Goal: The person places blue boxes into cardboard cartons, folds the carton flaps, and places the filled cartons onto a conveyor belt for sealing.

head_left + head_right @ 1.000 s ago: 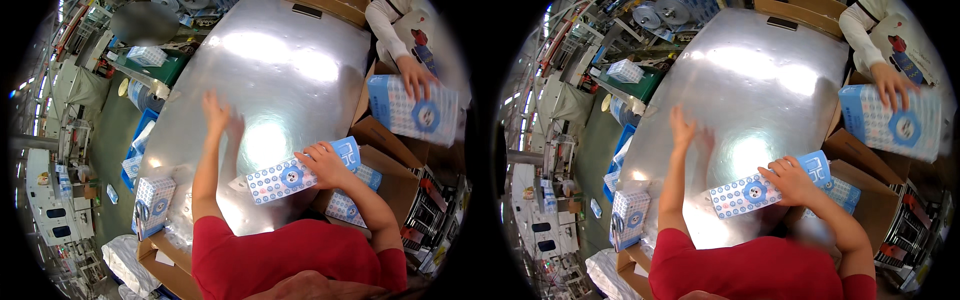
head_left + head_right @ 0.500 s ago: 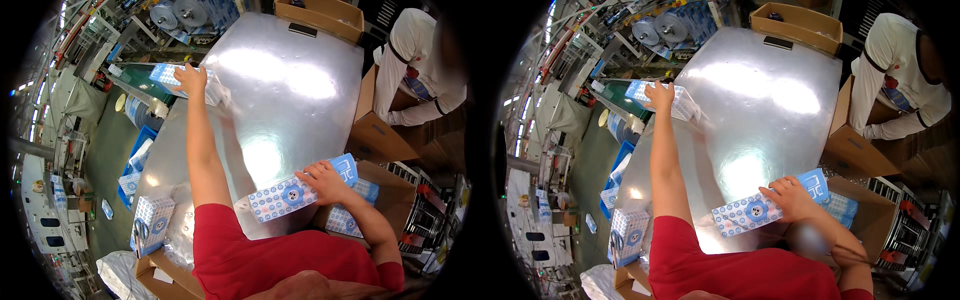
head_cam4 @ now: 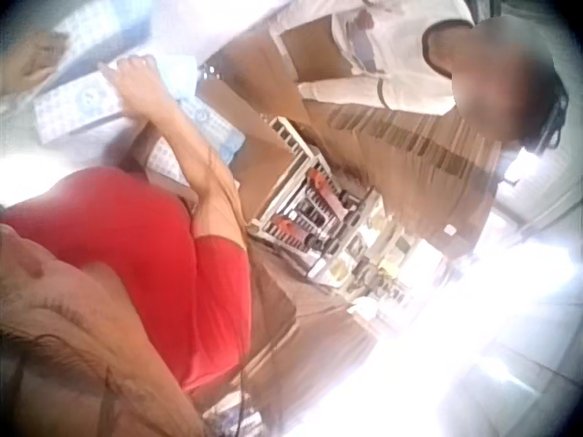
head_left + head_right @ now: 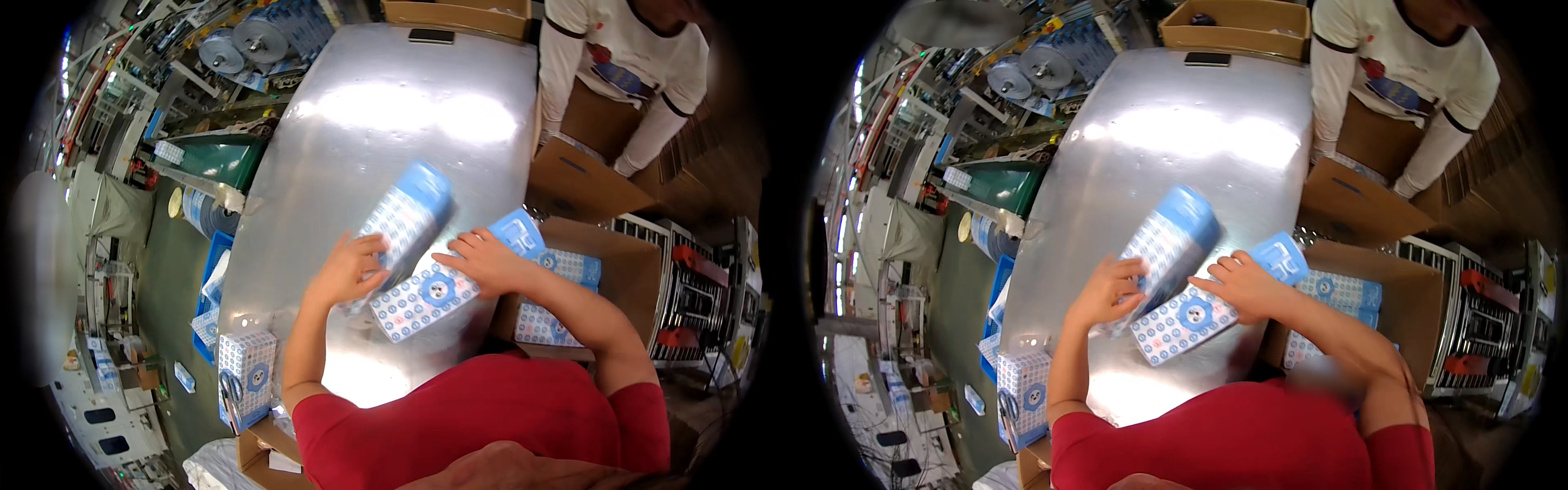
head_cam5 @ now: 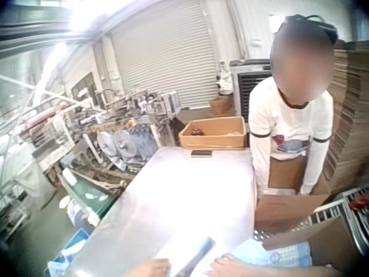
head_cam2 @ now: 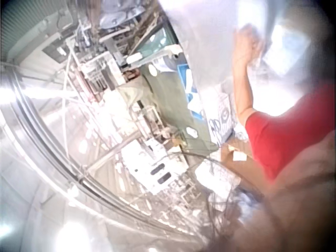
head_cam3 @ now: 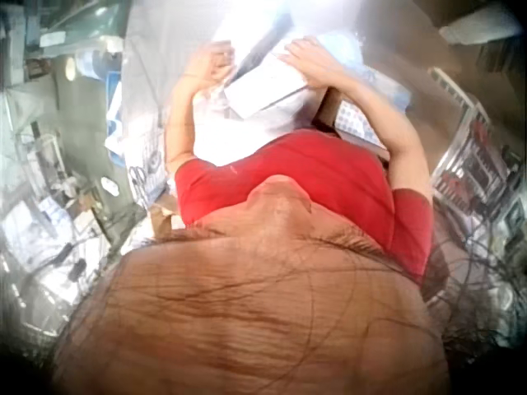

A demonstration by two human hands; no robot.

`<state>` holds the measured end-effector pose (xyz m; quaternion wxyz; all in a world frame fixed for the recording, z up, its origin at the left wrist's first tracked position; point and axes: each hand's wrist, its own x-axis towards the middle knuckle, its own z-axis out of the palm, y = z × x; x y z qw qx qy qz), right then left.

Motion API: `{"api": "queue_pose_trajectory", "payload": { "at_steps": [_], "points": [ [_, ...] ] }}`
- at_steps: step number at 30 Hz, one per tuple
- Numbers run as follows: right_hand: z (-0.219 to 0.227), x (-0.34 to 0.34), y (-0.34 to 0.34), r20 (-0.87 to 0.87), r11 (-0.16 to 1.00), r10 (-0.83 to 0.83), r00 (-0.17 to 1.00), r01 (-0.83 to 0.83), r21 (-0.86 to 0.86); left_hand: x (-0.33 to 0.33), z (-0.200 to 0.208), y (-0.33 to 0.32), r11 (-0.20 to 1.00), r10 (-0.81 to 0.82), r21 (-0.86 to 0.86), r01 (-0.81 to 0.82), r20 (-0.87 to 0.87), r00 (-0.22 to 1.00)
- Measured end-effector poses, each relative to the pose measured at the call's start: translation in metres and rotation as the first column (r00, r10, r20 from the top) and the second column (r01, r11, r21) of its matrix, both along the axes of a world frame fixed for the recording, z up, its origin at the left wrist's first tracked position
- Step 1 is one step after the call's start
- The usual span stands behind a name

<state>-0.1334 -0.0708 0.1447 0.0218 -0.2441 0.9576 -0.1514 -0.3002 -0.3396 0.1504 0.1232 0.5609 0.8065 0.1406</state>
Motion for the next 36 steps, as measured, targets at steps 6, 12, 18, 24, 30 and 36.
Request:
{"api": "queue_pose_trajectory", "payload": {
  "at_steps": [6,12,18,24,30,36],
  "points": [
    [-0.001,0.016,-0.021,-0.008,0.994,0.009,1.000,-0.008,0.106,0.034,0.049,0.066,0.947,0.267,0.254,-0.196,-0.287,0.920],
    [0.075,0.123,0.024,-0.193,0.993,-0.086,0.977,0.069,-0.093,0.060,0.009,0.093,0.987,0.152,0.003,-0.158,-0.299,0.942],
    [0.038,0.377,0.201,0.448,-0.136,-0.450,0.772,0.437,-0.889,0.096,0.018,0.093,0.824,-0.081,0.494,0.279,-0.383,0.920],
    [-0.049,0.471,0.191,0.639,-0.744,-0.665,0.386,-0.262,-0.615,0.163,-0.008,0.179,0.743,-0.286,0.669,-0.021,0.346,0.894],
    [-0.016,0.444,0.170,0.585,-0.774,-0.621,0.522,-0.294,-0.561,0.270,-0.020,0.335,0.815,-0.576,0.014,0.580,0.125,0.807],
    [0.048,0.384,0.163,0.265,-0.094,-0.690,0.674,0.279,-0.956,0.271,-0.201,0.324,0.860,-0.443,-0.134,0.492,0.280,0.851]
  ]
}}
